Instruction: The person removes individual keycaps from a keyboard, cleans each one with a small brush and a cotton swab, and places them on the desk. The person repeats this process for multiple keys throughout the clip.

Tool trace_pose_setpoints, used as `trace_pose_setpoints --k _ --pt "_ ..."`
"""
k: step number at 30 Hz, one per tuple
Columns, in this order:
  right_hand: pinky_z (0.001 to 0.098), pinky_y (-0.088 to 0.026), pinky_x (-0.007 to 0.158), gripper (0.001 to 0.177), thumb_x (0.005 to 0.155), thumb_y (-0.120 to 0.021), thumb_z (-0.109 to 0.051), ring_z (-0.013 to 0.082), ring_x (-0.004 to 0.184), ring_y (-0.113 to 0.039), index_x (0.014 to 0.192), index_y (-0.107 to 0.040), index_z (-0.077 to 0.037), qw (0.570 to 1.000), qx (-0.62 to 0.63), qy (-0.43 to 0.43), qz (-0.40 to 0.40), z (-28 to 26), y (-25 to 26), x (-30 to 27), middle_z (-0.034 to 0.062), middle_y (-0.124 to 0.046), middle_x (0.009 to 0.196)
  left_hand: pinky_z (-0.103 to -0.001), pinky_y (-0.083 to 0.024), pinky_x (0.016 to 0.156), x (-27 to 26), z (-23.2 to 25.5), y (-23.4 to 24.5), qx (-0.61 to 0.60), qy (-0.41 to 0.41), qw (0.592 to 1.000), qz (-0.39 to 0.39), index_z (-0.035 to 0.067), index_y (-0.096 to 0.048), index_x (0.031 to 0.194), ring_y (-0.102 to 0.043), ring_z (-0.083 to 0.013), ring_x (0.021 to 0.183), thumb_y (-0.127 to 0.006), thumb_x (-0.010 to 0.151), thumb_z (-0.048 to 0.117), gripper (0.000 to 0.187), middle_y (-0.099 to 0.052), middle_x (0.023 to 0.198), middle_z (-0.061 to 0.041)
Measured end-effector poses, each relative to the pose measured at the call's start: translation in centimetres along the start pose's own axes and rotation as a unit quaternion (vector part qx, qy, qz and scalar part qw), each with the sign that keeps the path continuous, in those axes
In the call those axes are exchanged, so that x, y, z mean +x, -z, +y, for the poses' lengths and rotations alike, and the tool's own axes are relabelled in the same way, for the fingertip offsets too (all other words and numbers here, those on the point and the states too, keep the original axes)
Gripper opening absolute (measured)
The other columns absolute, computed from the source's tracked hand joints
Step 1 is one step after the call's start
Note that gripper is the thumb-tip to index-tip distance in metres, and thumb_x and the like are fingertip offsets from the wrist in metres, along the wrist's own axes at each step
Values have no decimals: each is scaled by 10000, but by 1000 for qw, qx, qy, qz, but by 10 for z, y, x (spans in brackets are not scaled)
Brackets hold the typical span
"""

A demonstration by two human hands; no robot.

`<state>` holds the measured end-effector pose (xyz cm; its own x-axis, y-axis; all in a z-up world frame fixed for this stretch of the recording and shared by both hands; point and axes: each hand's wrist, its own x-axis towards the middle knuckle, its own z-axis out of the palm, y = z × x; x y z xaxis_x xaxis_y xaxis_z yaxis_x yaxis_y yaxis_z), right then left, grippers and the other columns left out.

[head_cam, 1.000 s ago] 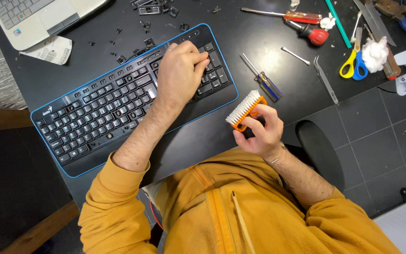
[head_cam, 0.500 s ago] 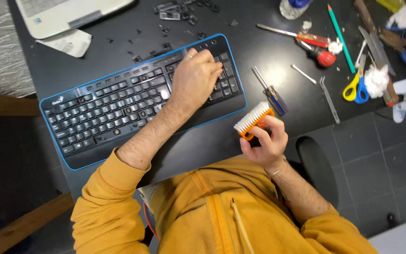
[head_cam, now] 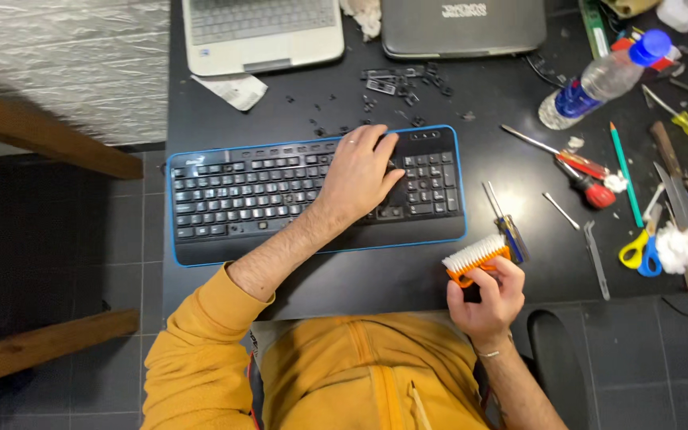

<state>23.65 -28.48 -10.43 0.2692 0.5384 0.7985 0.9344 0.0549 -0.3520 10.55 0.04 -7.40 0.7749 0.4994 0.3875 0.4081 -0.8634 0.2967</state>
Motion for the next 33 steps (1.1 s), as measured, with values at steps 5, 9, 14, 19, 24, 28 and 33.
trace_pose_setpoints --k 5,9,14,19,24,28,33 --pt "397 -555 682 316 896 -767 -355 312 784 -607 940 -707 -48 1000 0 4 7 7 -4 -9 209 -612 1062 -513 -467 1062 -13 -22 30 43 36 998 -6 37 -579 1374 -634 -353 1223 -635 992 495 598 -629 1255 -173" --pt "394 -560 686 305 899 -774 -349 317 748 -628 940 -724 -51 1000 9 -8 7 6 -3 -7 201 -616 1062 -453 -555 888 -9 -70 58 21 69 997 8 125 -657 1244 -718 -321 982 -611 1019 348 320 -698 1008 -98" --pt "383 -564 689 283 918 -762 -343 305 707 -620 924 -731 -62 1000 14 -12 16 0 -4 -2 200 -620 1067 -395 -607 799 9 -120 91 -55 100 993 -21 157 -785 1045 -748 -275 901 -769 890 66 180 -743 926 -49" --pt "397 -558 668 324 924 -749 -369 289 719 -627 932 -715 -47 1000 -3 -27 -1 -1 -1 -3 186 -610 1069 -444 -627 789 30 -117 69 -38 121 983 -129 271 -817 873 -746 -307 895 -806 834 199 82 -762 862 -8" --pt "381 -555 686 252 898 -737 -265 296 784 -622 939 -692 -20 999 9 -26 -26 -10 4 6 210 -570 1093 -417 -608 760 36 -110 63 -15 159 972 -171 239 -812 832 -737 -280 839 -790 798 127 119 -768 827 5" --pt "357 -537 711 198 873 -733 -154 305 882 -611 955 -674 17 998 29 -34 -47 -13 6 8 241 -531 1117 -429 -597 758 38 -110 53 -6 158 973 -169 160 -824 857 -736 -316 789 -642 792 -19 264 -783 843 -71" --pt "403 -524 815 156 855 -709 -72 325 960 -583 969 -650 16 996 57 -50 -49 -20 12 19 231 -514 1114 -410 -572 817 35 -105 59 -73 161 981 -81 118 -805 959 -722 -282 848 -680 891 36 164 -778 936 -75"
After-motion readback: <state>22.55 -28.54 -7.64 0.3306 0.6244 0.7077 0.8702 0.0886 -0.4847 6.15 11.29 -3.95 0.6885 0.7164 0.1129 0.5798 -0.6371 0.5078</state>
